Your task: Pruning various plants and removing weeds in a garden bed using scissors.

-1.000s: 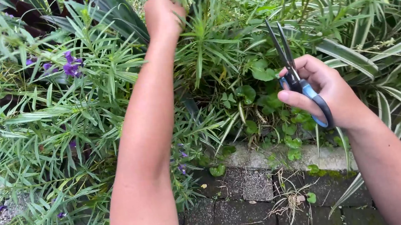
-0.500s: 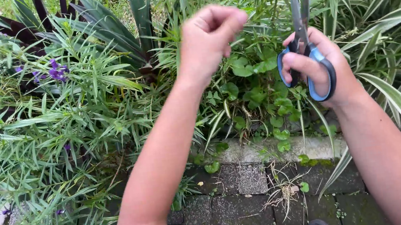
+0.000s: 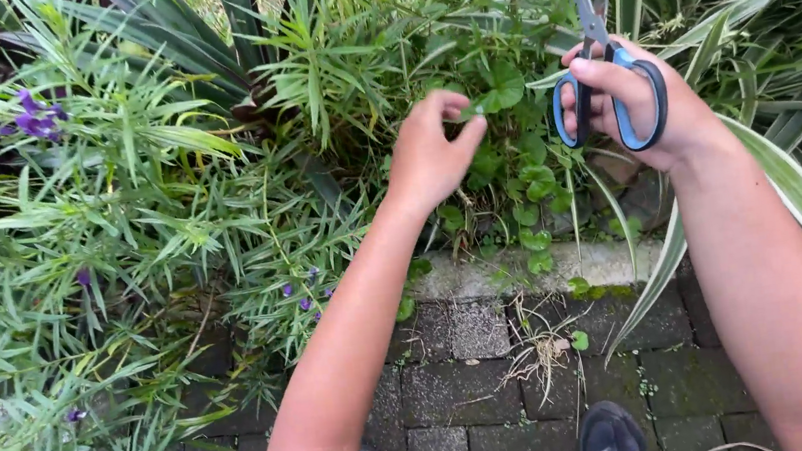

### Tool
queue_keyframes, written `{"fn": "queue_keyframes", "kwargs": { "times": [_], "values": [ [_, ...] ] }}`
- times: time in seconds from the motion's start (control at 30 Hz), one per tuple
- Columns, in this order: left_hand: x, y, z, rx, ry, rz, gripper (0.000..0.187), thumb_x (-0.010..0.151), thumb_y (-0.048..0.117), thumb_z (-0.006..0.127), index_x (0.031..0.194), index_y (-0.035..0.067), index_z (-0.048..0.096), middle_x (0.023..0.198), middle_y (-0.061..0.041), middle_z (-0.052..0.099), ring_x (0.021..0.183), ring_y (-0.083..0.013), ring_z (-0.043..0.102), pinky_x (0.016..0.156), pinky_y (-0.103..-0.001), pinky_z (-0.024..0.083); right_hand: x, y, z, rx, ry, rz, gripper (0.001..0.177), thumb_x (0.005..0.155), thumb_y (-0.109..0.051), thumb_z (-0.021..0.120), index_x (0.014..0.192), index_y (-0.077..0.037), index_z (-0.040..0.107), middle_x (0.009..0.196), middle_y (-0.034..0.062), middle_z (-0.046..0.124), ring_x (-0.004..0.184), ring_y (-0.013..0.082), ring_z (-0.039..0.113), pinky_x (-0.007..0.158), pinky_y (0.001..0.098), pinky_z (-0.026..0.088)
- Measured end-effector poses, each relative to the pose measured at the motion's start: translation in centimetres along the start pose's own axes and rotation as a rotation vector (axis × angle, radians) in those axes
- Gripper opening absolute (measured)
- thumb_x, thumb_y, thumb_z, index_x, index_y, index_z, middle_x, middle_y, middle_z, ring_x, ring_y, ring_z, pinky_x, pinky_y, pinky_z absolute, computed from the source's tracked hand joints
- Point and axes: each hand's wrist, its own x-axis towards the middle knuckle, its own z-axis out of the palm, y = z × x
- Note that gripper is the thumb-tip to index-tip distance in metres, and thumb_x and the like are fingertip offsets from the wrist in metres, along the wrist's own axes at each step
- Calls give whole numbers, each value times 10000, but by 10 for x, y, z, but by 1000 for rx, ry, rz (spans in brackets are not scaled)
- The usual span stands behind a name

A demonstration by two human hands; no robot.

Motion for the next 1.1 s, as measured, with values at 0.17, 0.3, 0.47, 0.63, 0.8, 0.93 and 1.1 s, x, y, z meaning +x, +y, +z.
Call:
{"fn": "queue_keyframes", "kwargs": {
  "times": [0.17, 0.3, 0.47, 0.63, 0.8, 0.93, 1.1],
  "values": [
    [3, -47, 25, 667, -211, 193, 468, 976, 397, 628, 1344, 113, 573, 1291, -117, 643, 1180, -333, 600, 1042, -597, 424, -7, 2, -16, -227, -50, 49, 286, 1012, -213, 598, 1248, -66, 532, 933, 146, 630, 760, 270, 636, 694, 362, 567],
    [6, -71, 44, 681, -198, 234, 505, 972, 384, 642, 1370, 91, 542, 1300, -110, 627, 1186, -307, 599, 1023, -572, 445, -10, 0, -34, -427, -205, 97, 246, 994, -135, 603, 1217, -39, 561, 895, 144, 634, 743, 276, 639, 720, 395, 541],
    [6, -102, 64, 795, -305, 335, 739, 948, 364, 685, 1557, 135, 334, 1591, -171, 369, 1372, -385, 446, 1042, -598, 424, -22, -22, -12, -872, -184, 480, 264, 949, -214, 696, 1176, -80, 673, 911, 112, 659, 788, 232, 617, 776, 365, 499],
    [-4, -118, 68, 848, -473, 290, 725, 958, 344, 668, 1566, 147, 324, 1585, -182, 362, 1409, -393, 388, 1093, -601, 386, -19, -20, -13, -983, -108, 561, 304, 895, -272, 765, 1137, -94, 717, 907, 134, 718, 787, 253, 651, 754, 381, 507],
    [-16, -127, 65, 888, -594, 260, 641, 937, 298, 684, 1497, 112, 434, 1588, -197, 326, 1384, -402, 410, 1107, -620, 381, -20, -20, -27, -935, -70, 410, 319, 793, -187, 869, 1052, -61, 732, 815, 134, 762, 603, 256, 627, 580, 335, 484],
    [-15, -143, 63, 807, -519, 353, 583, 930, 230, 667, 1462, 89, 474, 1561, -191, 384, 1332, -363, 479, 1073, -595, 429, -26, -17, -27, -867, -74, 313, 256, 838, -163, 835, 1028, -50, 705, 857, 111, 748, 729, 192, 640, 652, 310, 467],
    [-23, -159, 61, 726, -395, 487, 609, 935, 175, 666, 1498, 92, 449, 1558, -209, 390, 1339, -384, 483, 1073, -568, 431, -32, -16, -9, -1142, -240, 549, 419, 801, -364, 814, 1161, -176, 713, 843, 63, 609, 753, 211, 534, 710, 353, 424]
  ]
}}
